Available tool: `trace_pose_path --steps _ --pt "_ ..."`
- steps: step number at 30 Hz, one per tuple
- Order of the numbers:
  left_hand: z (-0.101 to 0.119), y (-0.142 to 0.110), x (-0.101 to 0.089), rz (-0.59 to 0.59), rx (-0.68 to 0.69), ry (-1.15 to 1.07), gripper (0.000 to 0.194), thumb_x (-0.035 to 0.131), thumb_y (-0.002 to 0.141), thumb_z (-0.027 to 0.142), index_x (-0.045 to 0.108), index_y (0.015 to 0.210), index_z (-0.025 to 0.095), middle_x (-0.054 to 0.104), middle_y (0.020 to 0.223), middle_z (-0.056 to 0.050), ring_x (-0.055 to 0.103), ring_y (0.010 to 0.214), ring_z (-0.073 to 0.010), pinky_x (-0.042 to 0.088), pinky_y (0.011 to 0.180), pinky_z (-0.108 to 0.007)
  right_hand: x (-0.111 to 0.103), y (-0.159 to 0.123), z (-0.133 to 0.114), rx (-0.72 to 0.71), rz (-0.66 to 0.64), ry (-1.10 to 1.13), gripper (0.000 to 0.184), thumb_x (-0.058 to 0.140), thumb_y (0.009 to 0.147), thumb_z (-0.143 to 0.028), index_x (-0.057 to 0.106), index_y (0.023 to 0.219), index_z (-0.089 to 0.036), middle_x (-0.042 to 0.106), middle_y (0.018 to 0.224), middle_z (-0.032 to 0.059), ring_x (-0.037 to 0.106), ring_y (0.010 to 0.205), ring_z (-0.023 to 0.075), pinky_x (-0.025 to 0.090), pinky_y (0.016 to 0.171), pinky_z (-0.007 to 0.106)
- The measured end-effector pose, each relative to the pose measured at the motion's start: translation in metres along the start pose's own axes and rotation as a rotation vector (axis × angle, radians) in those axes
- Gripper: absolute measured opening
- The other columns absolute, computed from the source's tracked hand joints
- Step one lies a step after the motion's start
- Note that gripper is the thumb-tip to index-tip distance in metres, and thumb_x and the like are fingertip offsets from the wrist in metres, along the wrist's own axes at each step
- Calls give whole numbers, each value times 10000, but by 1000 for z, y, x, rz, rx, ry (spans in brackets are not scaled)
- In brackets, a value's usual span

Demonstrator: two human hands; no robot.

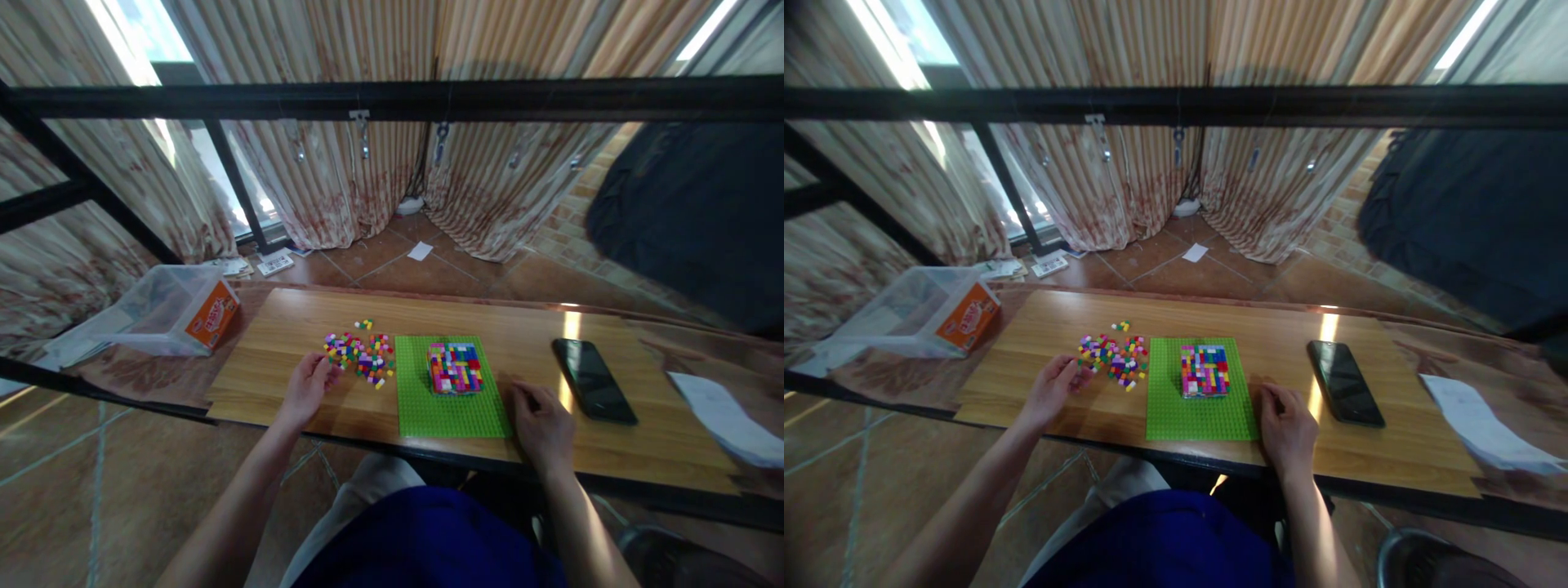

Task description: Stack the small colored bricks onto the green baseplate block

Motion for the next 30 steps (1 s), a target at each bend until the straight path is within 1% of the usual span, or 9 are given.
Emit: trace_pose_path --steps 7,12,15,17,20,24,26,30 --pt "3 -2 2 -57 -13 11 534 655 635 618 633 855 132 710 723 -71 591 562 -134 404 506 -230 0 1 -1 -11 5 6 407 455 866 -490 715 880 -178 699 893 98 619 757 210 462 688 315" --pt "2 1 1 -54 -5 21 474 665 633 585 626 788 139 691 686 -49 577 554 -128 416 513 -229 0 1 -2 -1 2 2 401 460 865 -490 715 879 -181 698 894 95 615 738 200 462 685 313" --pt "1 2 2 -73 0 44 399 638 660 533 609 765 149 661 660 -30 561 550 -123 411 514 -228 -1 1 -2 6 3 -3 404 465 864 -492 716 879 -176 698 890 97 616 740 201 463 690 314" --pt "1 2 2 -82 29 83 326 597 693 486 589 724 162 618 618 -7 537 541 -118 406 516 -229 0 1 -2 9 3 -1 406 468 862 -491 716 880 -171 698 885 98 619 747 203 464 695 314" --pt "-1 4 0 -75 109 148 243 533 738 418 550 669 185 534 556 25 488 517 -111 382 508 -225 0 1 0 7 -5 10 408 465 862 -495 713 888 -172 697 887 98 621 758 206 465 701 316" --pt "-8 7 -3 -47 181 196 197 497 766 361 552 677 194 490 538 36 452 501 -110 350 493 -220 0 0 0 -2 4 16 407 461 862 -495 712 889 -176 697 894 98 619 766 209 467 706 320" --pt "-10 8 -4 -38 194 207 194 493 774 357 558 686 197 478 535 38 442 498 -110 341 491 -220 1 0 0 -6 6 17 403 461 861 -490 712 888 -177 697 897 97 617 766 209 467 712 322" --pt "-11 6 -4 -35 178 208 194 491 779 363 556 692 202 456 536 45 430 498 -111 331 493 -219 1 0 0 11 3 17 389 475 855 -479 714 879 -173 697 895 96 618 764 205 464 706 315"
Point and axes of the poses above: each hand's wrist, its own y-axis towards the middle knuckle, its own x-axis out of the palm, z = x × y, the point moved 2 cm from there along y, towards the middle knuckle
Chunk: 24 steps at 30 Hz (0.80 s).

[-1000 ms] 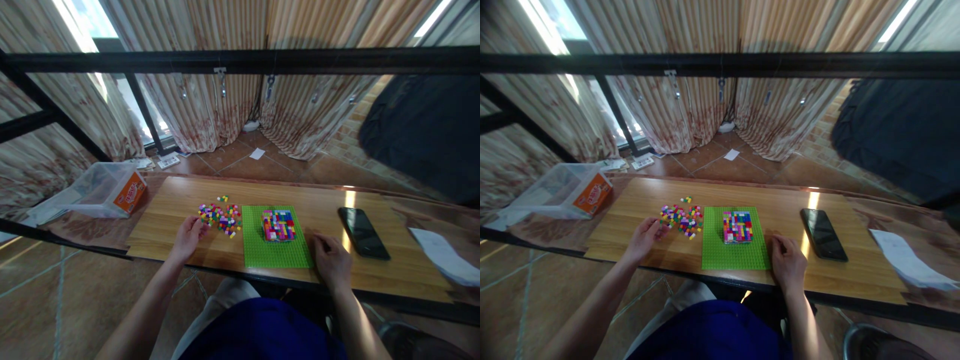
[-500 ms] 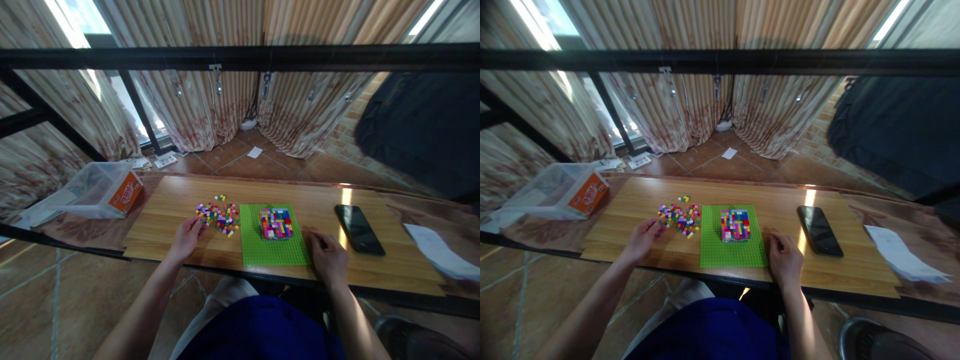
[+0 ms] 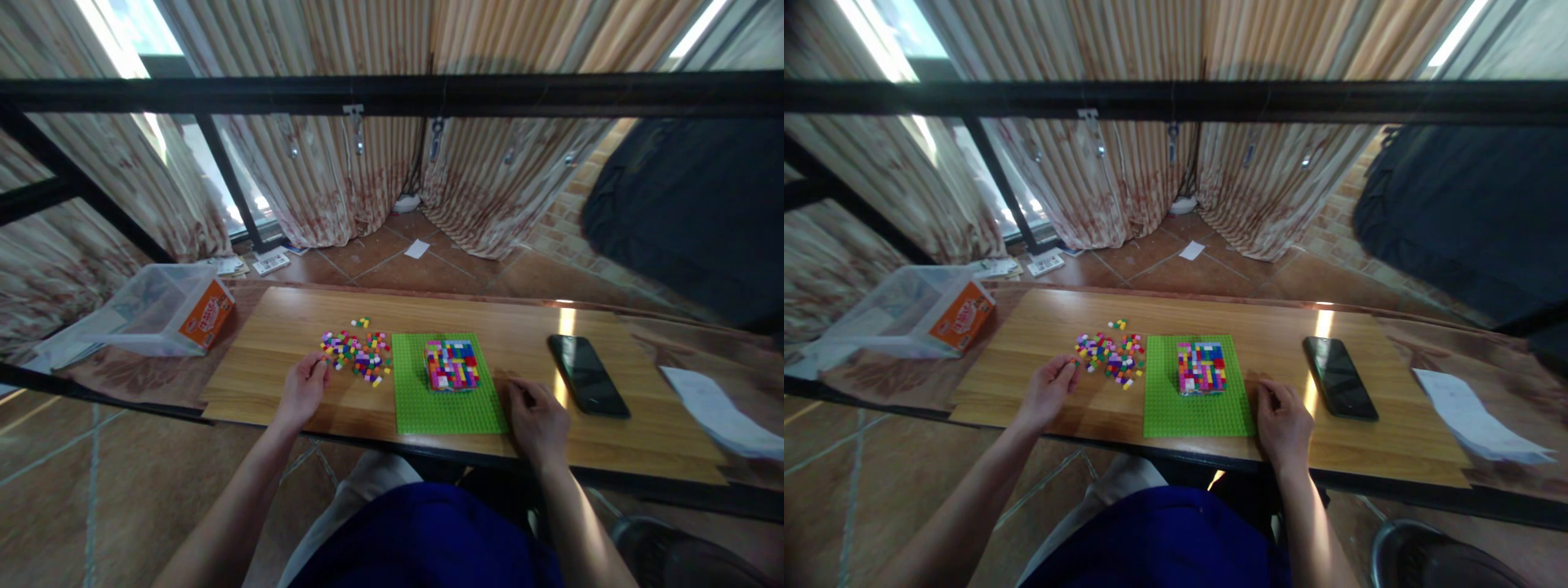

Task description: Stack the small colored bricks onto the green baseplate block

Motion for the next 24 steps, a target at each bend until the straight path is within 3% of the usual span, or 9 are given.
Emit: trace_pose_path --steps 9,17,24 --pt "-2 1 -1 42 -7 44 196 499 771 354 548 660 200 457 532 41 430 492 -107 331 483 -214 -2 1 -3 -7 1 -18 365 482 856 -450 716 885 -171 702 909 100 624 773 211 464 705 314" --pt "9 -4 6 40 -156 -259 339 619 703 482 564 825 171 640 709 -2 593 612 -133 477 606 -259 -1 0 -3 -25 14 -11 371 475 865 -453 713 876 -168 699 891 99 620 761 204 465 708 311" --pt "13 -5 4 24 -205 -307 367 661 666 460 559 850 160 688 726 -19 637 620 -145 492 646 -276 0 1 0 -28 7 -28 374 473 865 -453 715 881 -168 698 876 96 611 731 198 456 686 308"
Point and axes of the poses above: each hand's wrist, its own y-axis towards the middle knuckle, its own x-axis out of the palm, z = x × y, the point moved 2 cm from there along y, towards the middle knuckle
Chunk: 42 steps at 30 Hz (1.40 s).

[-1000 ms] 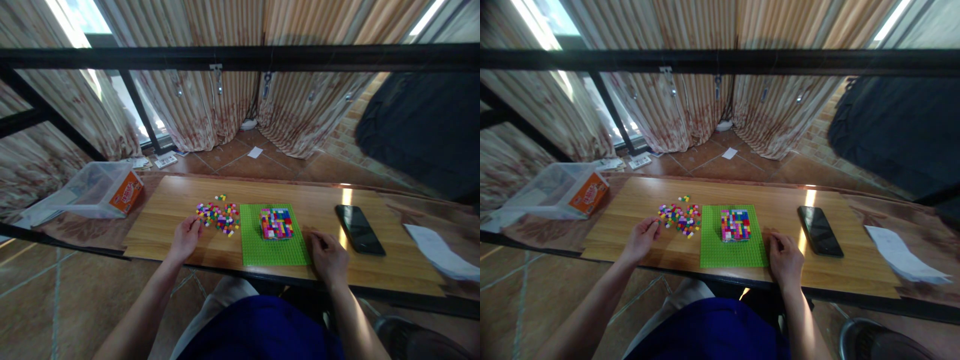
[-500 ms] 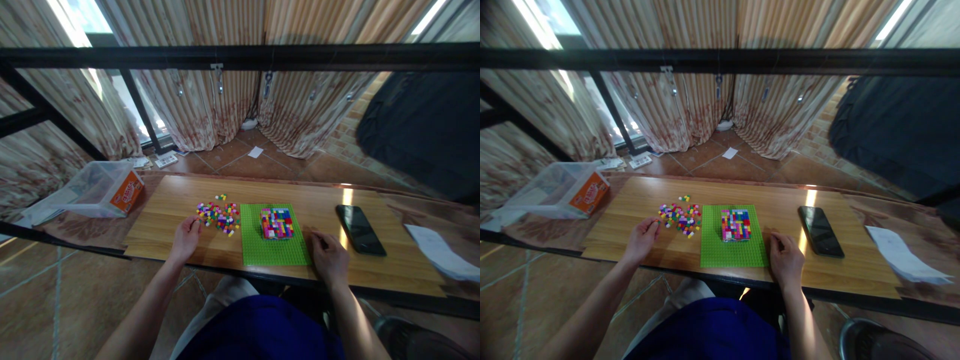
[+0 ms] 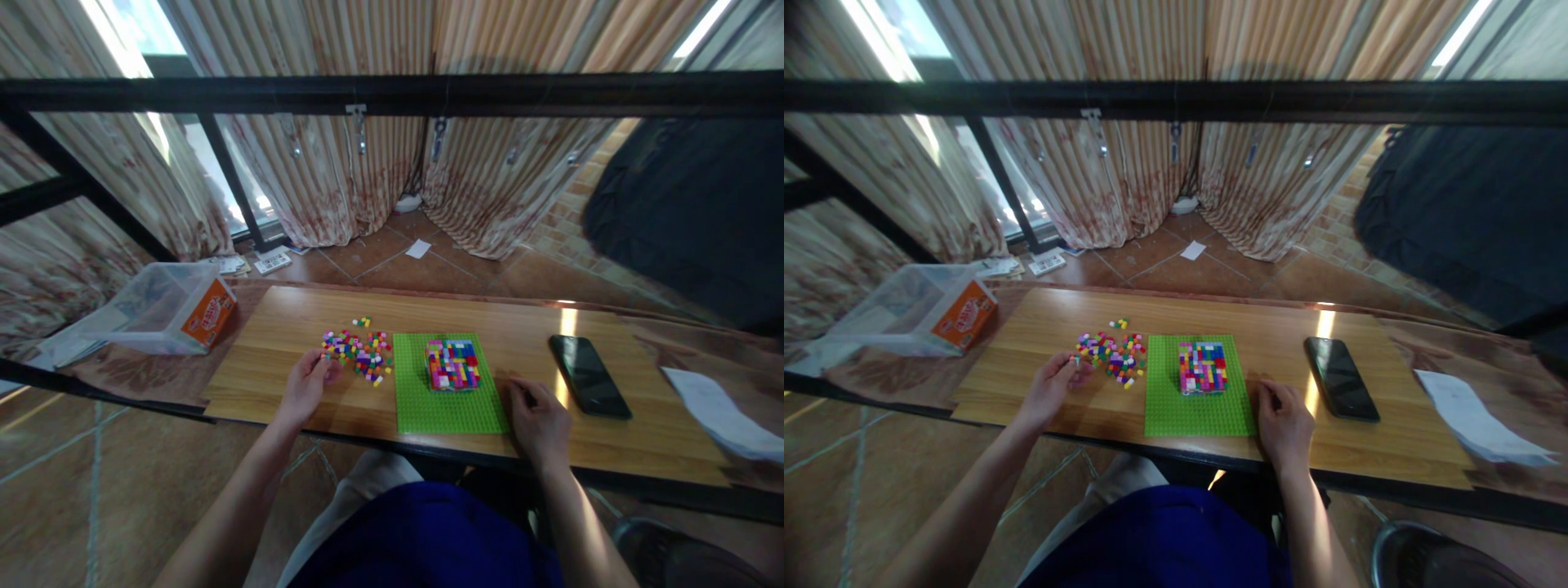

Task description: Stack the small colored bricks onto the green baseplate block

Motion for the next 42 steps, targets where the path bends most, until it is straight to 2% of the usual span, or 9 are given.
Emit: trace_pose_path --steps 8,12,17,28,34,38,42 --pt "-7 5 -1 -19 10 6 382 688 650 451 565 866 161 700 759 -23 641 619 -143 509 649 -284 0 0 -1 8 2 20 357 489 857 -447 716 874 -172 701 892 95 615 734 197 460 686 306" --pt "-9 7 -6 -16 101 117 351 675 668 452 639 851 154 705 816 -39 627 674 -146 489 644 -262 0 0 0 11 4 23 352 491 857 -448 715 890 -179 703 925 91 621 756 198 462 692 305" --pt "-12 10 -11 21 217 226 293 678 673 388 712 856 162 714 845 -42 626 793 -172 478 723 -267 0 0 0 7 7 11 357 483 862 -445 716 880 -175 701 906 92 618 739 196 462 689 306" --pt "-21 13 -12 15 72 51 436 771 587 409 722 941 158 736 857 -52 659 745 -176 527 729 -305 1 0 1 8 11 23 349 492 859 -441 714 878 -172 700 882 89 622 738 196 472 696 306" --pt "-19 13 -11 16 69 21 429 805 538 448 717 835 151 717 756 -27 640 679 -148 518 675 -266 1 -1 1 9 10 22 340 496 856 -435 715 879 -176 701 896 87 630 762 201 473 707 309" --pt "-14 12 -9 -5 52 20 481 795 537 511 703 836 146 713 760 -34 624 634 -134 485 595 -231 0 0 1 6 7 12 345 487 859 -435 715 893 -179 702 909 90 632 783 206 471 717 312" --pt "-13 10 -9 -8 61 35 501 776 558 541 701 859 148 714 781 -38 622 639 -129 471 586 -218 0 0 0 -4 5 9 353 483 859 -438 714 878 -171 697 883 95 623 760 202 468 711 313"
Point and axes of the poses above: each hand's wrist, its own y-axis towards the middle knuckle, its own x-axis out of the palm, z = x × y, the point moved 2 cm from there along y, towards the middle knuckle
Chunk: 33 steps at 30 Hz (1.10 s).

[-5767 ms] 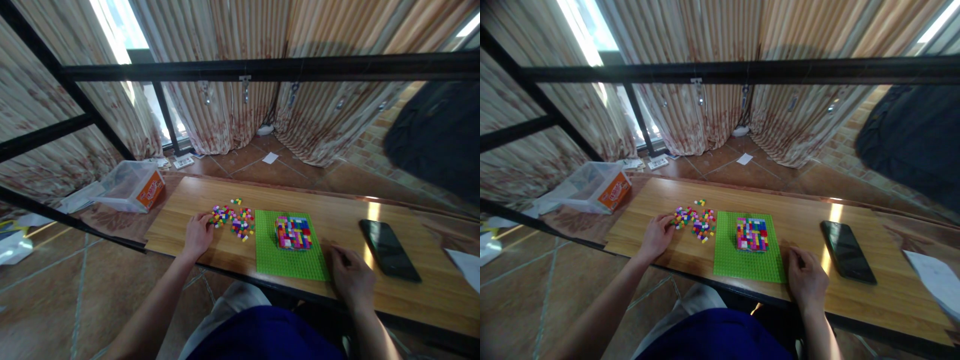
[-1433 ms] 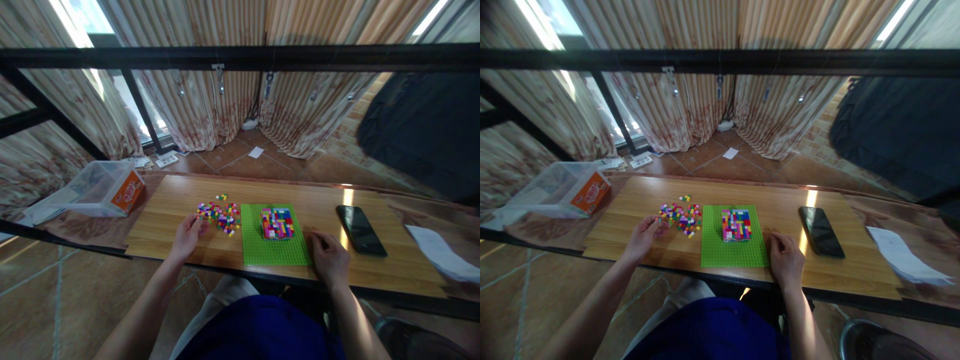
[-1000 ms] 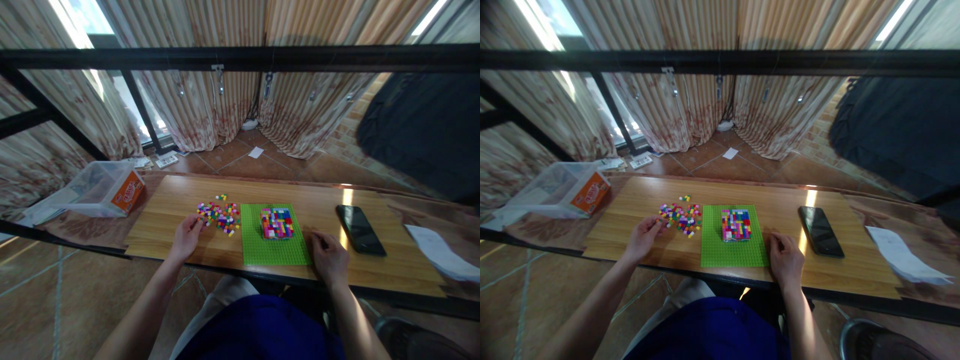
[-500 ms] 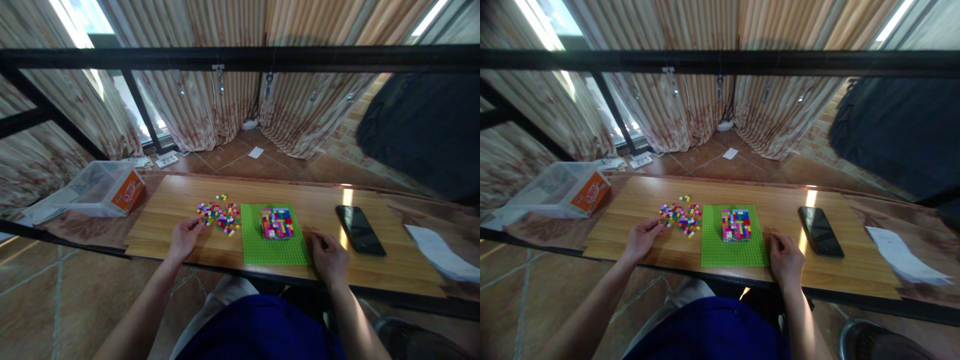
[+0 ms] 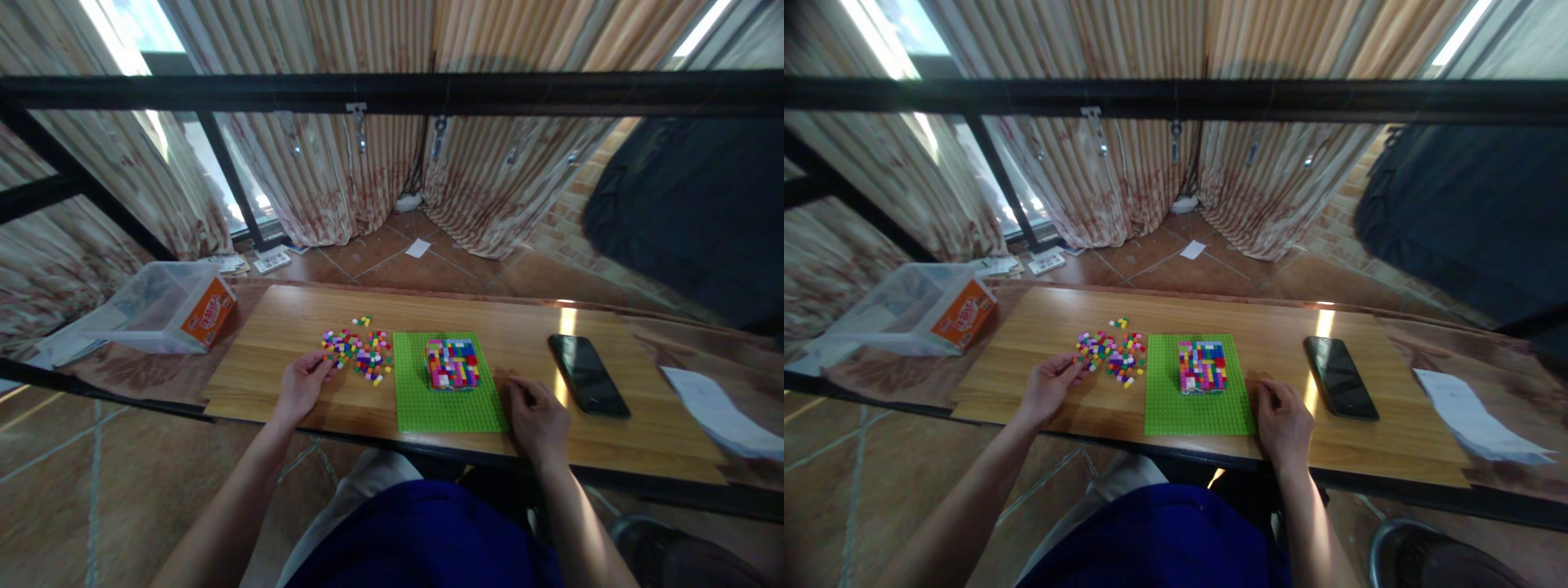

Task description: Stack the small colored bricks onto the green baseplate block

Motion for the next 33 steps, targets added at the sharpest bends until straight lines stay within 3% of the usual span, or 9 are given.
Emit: trace_pose_path --steps 7,17,28,33 --pt "-4 -1 -2 20 62 86 457 746 609 522 719 880 155 708 730 -30 623 633 -143 488 599 -243 0 0 -1 8 -3 0 364 477 858 -450 716 880 -176 702 894 95 623 757 206 466 698 316" --pt "-4 -1 3 113 34 63 333 712 642 395 702 862 145 698 698 -20 623 597 -135 501 586 -241 -1 1 -2 21 5 9 364 484 849 -448 719 867 -170 702 869 94 619 737 201 461 685 308" --pt "-1 6 -4 0 47 202 299 643 698 409 697 855 161 673 673 -21 602 573 -138 494 545 -236 0 0 2 21 -5 8 397 476 857 -490 719 881 -177 702 902 97 629 785 218 465 706 321" --pt "-1 11 -10 6 180 399 189 620 703 269 716 849 197 704 735 -41 620 626 -167 506 600 -264 0 -1 3 20 -6 4 436 466 858 -525 722 893 -174 701 892 104 621 759 220 457 687 324"
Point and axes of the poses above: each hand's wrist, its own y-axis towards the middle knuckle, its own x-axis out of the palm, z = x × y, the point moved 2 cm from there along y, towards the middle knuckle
